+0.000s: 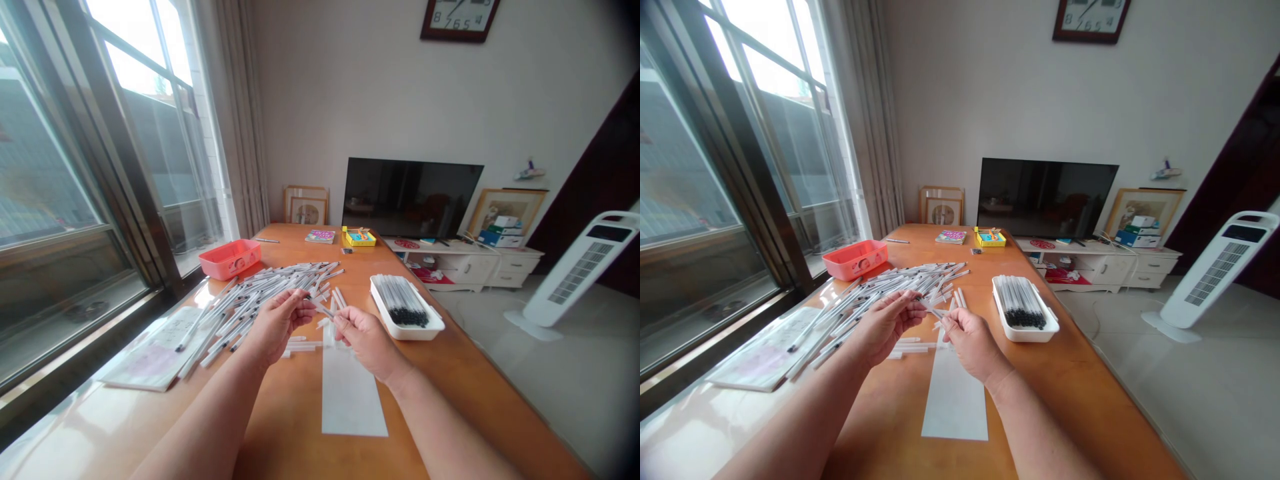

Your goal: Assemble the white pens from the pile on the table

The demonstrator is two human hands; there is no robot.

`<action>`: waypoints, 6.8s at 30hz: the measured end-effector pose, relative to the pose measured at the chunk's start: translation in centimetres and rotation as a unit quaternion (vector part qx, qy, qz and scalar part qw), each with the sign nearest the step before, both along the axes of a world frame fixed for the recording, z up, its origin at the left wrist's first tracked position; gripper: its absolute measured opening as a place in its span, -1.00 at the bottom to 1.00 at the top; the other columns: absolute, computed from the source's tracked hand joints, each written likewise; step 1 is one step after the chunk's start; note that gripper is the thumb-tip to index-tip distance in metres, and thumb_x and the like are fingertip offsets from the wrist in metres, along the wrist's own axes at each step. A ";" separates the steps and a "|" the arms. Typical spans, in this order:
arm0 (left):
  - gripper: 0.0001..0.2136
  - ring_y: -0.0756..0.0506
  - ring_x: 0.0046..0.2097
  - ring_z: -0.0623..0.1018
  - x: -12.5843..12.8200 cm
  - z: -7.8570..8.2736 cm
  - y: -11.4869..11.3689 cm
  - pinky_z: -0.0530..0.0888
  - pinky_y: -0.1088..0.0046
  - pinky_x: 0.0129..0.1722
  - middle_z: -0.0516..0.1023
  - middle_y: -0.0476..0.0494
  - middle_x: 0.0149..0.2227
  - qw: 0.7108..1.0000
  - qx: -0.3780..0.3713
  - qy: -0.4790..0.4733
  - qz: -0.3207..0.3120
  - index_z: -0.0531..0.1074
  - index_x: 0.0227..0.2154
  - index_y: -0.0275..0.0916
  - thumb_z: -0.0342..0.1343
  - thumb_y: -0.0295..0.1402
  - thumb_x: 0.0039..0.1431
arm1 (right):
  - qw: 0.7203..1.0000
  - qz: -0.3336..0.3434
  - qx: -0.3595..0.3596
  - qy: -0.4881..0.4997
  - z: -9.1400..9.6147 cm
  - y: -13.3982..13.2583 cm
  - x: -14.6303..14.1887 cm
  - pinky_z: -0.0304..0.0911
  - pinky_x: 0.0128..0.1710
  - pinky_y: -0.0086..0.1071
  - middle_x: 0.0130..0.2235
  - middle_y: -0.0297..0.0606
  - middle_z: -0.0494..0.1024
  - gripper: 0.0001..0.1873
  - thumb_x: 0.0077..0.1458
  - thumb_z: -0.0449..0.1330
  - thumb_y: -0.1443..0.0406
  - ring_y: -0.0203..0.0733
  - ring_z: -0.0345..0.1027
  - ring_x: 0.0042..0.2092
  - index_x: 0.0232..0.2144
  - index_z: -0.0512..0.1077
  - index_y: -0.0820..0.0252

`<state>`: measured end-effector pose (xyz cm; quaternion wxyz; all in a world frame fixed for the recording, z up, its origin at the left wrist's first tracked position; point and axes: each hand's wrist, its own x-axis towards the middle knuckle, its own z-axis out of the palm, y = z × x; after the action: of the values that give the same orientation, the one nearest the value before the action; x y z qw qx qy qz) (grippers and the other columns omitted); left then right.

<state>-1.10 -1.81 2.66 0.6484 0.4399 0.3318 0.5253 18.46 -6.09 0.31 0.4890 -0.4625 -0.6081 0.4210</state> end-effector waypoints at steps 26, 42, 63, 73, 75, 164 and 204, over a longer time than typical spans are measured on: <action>-0.70 -0.05 -0.30 0.55 0.7 -0.5 0.0 0.48 0.40 -0.19 0.62 -0.20 -0.32 0.996 0.068 0.049 0.010 0.57 -0.32 -0.32 0.30 -0.13 0.10 | 0.998 0.036 -0.041 0.026 0.5 -0.4 0.1 0.08 -0.47 -0.43 -0.51 -0.36 0.42 -0.65 0.23 0.13 0.05 -0.34 0.15 -0.50 -0.43 0.40 0.19; -0.77 -0.08 -0.24 0.57 2.1 0.8 -2.1 0.48 0.38 -0.17 0.57 -0.18 -0.28 0.993 0.006 -0.094 -0.077 0.50 -0.12 -0.29 0.17 -0.25 0.25 | 0.984 0.096 -0.081 0.124 0.6 -0.7 -1.0 0.22 -0.23 -0.33 -0.25 -0.16 0.61 -0.58 0.23 0.17 -0.02 -0.21 0.42 -0.25 -0.15 0.52 0.20; -0.55 0.08 -0.61 0.08 1.3 2.3 -2.4 0.05 0.55 -0.61 0.05 0.09 -0.66 0.983 -0.045 -0.122 -0.128 0.21 -0.60 -0.24 0.02 -0.04 0.29 | 0.994 -0.003 -0.072 0.087 0.4 -0.3 -0.7 0.23 -0.32 -0.38 -0.37 -0.20 0.59 -0.55 0.16 0.20 -0.06 -0.25 0.37 -0.36 -0.30 0.51 0.23; -0.57 0.07 -0.62 0.00 2.1 1.8 -2.7 -0.03 0.51 -0.62 0.01 0.11 -0.67 0.986 -0.070 -0.048 -0.146 0.19 -0.60 -0.22 -0.03 -0.06 0.30 | 0.995 -0.019 -0.038 0.092 1.1 -0.8 -0.4 0.26 -0.29 -0.36 -0.35 -0.20 0.60 -0.57 0.17 0.20 -0.05 -0.25 0.37 -0.35 -0.29 0.52 0.22; -0.56 0.07 -0.62 -0.01 2.5 1.7 -3.0 -0.04 0.51 -0.61 0.01 0.10 -0.67 0.986 -0.079 -0.020 -0.146 0.21 -0.60 -0.22 -0.05 -0.04 0.30 | 0.995 -0.020 -0.025 0.097 1.3 -0.8 -0.3 0.27 -0.29 -0.36 -0.35 -0.21 0.59 -0.57 0.17 0.20 -0.05 -0.24 0.37 -0.34 -0.29 0.52 0.21; -0.76 -0.04 -0.36 0.43 2.2 0.2 -3.6 0.35 0.43 -0.30 0.47 -0.09 -0.39 0.799 0.404 0.441 -0.065 0.39 -0.27 -0.22 -0.11 -0.22 0.40 | 0.903 0.167 -0.217 0.330 2.2 -1.1 1.9 -0.09 -0.67 -0.64 -0.46 -0.32 0.46 -0.79 0.16 0.33 0.22 -0.49 0.23 -0.55 -0.25 0.47 0.27; -0.72 -0.05 -0.35 0.43 2.2 0.9 -3.2 0.36 0.44 -0.30 0.48 -0.11 -0.38 0.810 0.381 0.439 -0.072 0.38 -0.38 -0.23 -0.13 -0.27 0.39 | 0.984 0.048 -0.059 0.161 1.7 -1.2 0.4 0.09 -0.57 -0.52 -0.42 -0.32 0.47 -0.64 0.16 0.26 0.02 -0.38 0.26 -0.49 -0.24 0.49 0.20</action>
<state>1.09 -5.04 3.58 0.2502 0.8582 0.3221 0.3118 18.91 -7.28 2.01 0.5319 -0.3865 -0.5169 0.5482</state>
